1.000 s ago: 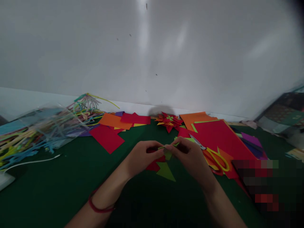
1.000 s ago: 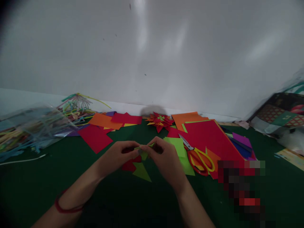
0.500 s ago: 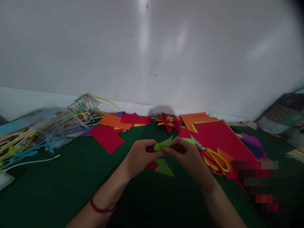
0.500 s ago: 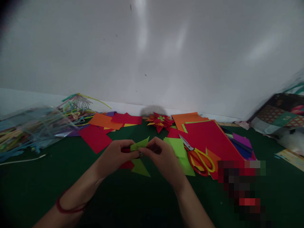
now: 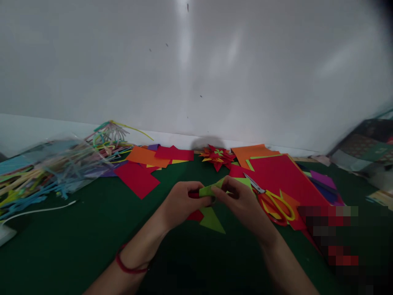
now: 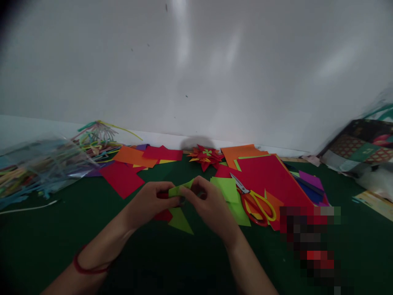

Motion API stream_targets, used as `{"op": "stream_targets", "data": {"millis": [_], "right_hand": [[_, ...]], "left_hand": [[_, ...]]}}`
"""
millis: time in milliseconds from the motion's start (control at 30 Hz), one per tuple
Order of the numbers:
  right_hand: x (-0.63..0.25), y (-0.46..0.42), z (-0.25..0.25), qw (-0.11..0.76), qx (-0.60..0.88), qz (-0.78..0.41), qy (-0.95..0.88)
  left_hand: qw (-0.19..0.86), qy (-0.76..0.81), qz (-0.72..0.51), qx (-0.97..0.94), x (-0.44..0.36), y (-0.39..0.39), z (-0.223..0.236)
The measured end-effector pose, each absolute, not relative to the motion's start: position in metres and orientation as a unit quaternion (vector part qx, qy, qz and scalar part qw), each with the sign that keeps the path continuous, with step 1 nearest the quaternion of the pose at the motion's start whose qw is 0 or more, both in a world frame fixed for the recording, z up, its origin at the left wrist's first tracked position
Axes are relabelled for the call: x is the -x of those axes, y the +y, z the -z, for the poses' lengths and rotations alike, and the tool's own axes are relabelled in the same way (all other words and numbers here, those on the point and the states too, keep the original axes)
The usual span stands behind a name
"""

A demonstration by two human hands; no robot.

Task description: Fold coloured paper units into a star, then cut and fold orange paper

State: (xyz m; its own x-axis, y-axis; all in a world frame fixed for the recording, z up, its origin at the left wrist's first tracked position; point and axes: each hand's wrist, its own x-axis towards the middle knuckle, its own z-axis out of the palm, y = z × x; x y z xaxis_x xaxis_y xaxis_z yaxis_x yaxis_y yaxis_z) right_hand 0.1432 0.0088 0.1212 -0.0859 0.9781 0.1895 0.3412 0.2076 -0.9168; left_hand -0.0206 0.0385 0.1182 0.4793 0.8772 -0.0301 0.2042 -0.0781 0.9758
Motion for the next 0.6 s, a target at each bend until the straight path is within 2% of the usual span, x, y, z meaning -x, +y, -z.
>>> {"op": "stream_targets", "data": {"millis": [167,333,600], "right_hand": [[-0.138,0.008,-0.124,0.456,0.479,-0.385,-0.644],[-0.131,0.008,-0.120,0.471,0.440,-0.467,-0.605],[-0.131,0.008,-0.120,0.496,0.456,-0.465,-0.574]], "left_hand": [[0.585,0.385,-0.307,-0.645,0.016,0.034,-0.114],[0.609,0.380,-0.311,-0.622,0.011,0.032,-0.109],[0.615,0.382,-0.324,-0.609,0.010,0.031,-0.114]]}}
